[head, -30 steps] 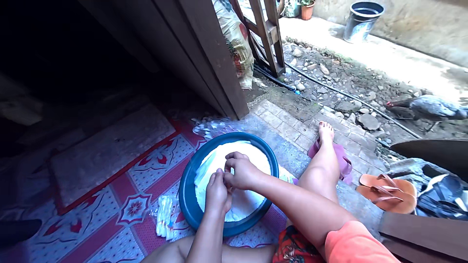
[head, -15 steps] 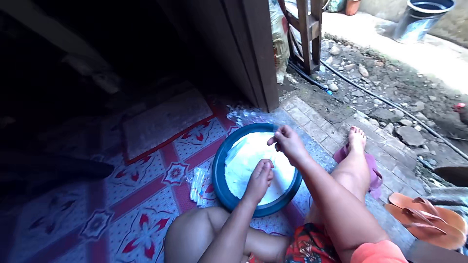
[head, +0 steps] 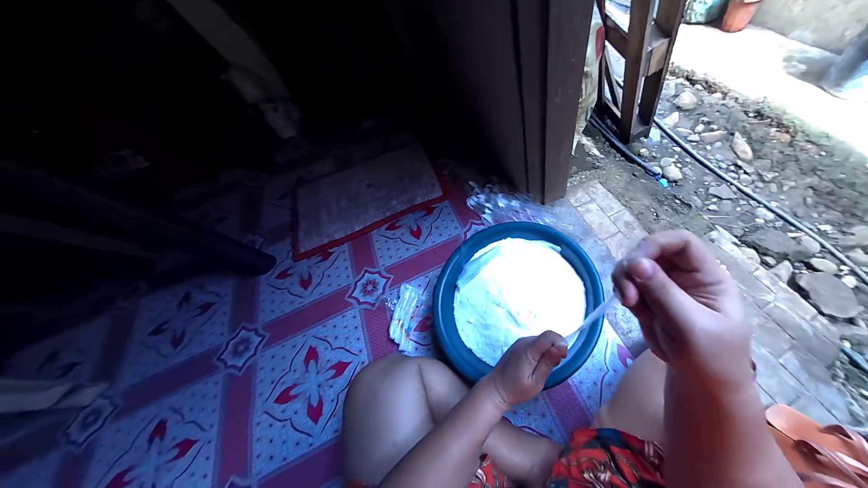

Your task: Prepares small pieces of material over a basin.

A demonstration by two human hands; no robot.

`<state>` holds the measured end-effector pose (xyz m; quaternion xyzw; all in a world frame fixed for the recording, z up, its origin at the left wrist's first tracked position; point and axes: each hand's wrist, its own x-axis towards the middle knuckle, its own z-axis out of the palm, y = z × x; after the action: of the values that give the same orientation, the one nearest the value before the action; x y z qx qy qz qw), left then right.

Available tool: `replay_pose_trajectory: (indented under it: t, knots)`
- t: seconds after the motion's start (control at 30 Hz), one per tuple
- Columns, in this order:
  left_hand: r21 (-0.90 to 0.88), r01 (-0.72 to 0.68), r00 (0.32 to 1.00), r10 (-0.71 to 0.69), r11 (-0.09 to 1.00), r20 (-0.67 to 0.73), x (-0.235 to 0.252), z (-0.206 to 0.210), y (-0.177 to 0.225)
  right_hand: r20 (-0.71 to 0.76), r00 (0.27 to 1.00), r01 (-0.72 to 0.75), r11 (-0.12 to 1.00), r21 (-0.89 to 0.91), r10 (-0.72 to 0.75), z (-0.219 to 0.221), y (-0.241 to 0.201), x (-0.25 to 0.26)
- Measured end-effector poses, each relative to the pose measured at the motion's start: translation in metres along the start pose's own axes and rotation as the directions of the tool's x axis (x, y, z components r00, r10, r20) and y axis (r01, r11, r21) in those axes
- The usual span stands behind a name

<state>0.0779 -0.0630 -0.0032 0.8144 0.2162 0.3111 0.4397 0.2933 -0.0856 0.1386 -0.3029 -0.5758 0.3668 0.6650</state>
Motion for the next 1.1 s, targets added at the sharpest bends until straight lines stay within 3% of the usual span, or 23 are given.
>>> replay_pose_trajectory:
  t: [0.1, 0.17, 0.3, 0.37, 0.43, 0.5, 0.57, 0.6, 0.63, 0.67, 0.7, 0.77, 0.9, 1.0, 1.1]
  knots:
    - [0.166, 0.066, 0.995, -0.077, 0.984, 0.060, -0.001, -0.009, -0.003, -0.029, 0.996, 0.088, 0.996, -0.034, -0.089, -0.001, -0.019, 0.000]
    - [0.232, 0.155, 0.983, -0.173, 0.960, 0.057, 0.002, -0.011, -0.002, -0.011, 0.995, 0.092, 0.984, -0.153, -0.094, 0.000, -0.018, 0.005]
    - [0.252, 0.325, 0.937, -0.346, 0.912, 0.041, 0.013, -0.016, 0.008, -0.033, 0.990, -0.137, 0.889, -0.436, 0.136, 0.003, 0.030, 0.031]
    - [0.259, 0.331, 0.937, -0.348, 0.908, 0.024, 0.014, -0.018, 0.006, -0.061, 0.989, -0.150, 0.917, -0.370, 0.137, 0.004, 0.060, 0.048]
    - [0.255, 0.331, 0.938, -0.346, 0.908, 0.014, 0.012, -0.021, 0.004, -0.066, 0.998, 0.006, 0.990, -0.140, -0.016, 0.004, 0.078, 0.061]
    - [0.240, 0.343, 0.936, -0.352, 0.908, -0.007, 0.009, -0.024, 0.003, -0.107, 0.989, 0.112, 0.990, 0.089, -0.102, 0.003, 0.085, 0.073]
    - [0.222, 0.372, 0.927, -0.374, 0.901, -0.035, 0.009, -0.027, 0.003, -0.205, 0.979, 0.020, 0.997, 0.076, -0.004, -0.003, 0.095, 0.075]
    - [0.222, 0.383, 0.923, -0.380, 0.896, -0.058, 0.010, -0.028, 0.003, -0.265, 0.957, -0.147, 0.986, -0.078, 0.122, -0.011, 0.102, 0.072]
    - [0.232, 0.389, 0.921, -0.377, 0.892, -0.094, 0.012, -0.028, 0.002, -0.315, 0.907, -0.371, 0.887, -0.276, 0.281, -0.021, 0.109, 0.068]
    - [0.249, 0.394, 0.919, -0.369, 0.885, -0.141, 0.015, -0.029, 0.002, -0.332, 0.833, -0.552, 0.698, -0.457, 0.442, -0.031, 0.115, 0.064]
    - [0.269, 0.416, 0.908, -0.380, 0.869, -0.176, 0.019, -0.031, 0.003, -0.333, 0.764, -0.629, 0.527, -0.572, 0.552, -0.041, 0.121, 0.059]
    - [0.285, 0.524, 0.851, -0.482, 0.803, -0.208, 0.030, -0.039, 0.009, -0.311, 0.728, -0.604, 0.357, -0.713, 0.611, -0.051, 0.127, 0.048]
    - [0.333, 0.692, 0.722, -0.606, 0.640, -0.335, 0.049, -0.059, 0.017, -0.220, 0.799, -0.474, 0.362, -0.803, 0.559, -0.061, 0.118, 0.030]
    - [0.394, 0.769, 0.637, -0.660, 0.504, -0.399, 0.055, -0.073, 0.018, -0.199, 0.766, -0.455, 0.297, -0.840, 0.611, -0.062, 0.107, 0.024]
    - [0.470, 0.783, 0.597, -0.704, 0.407, -0.384, 0.062, -0.079, 0.006, -0.200, 0.733, -0.442, 0.233, -0.866, 0.650, -0.060, 0.100, 0.023]
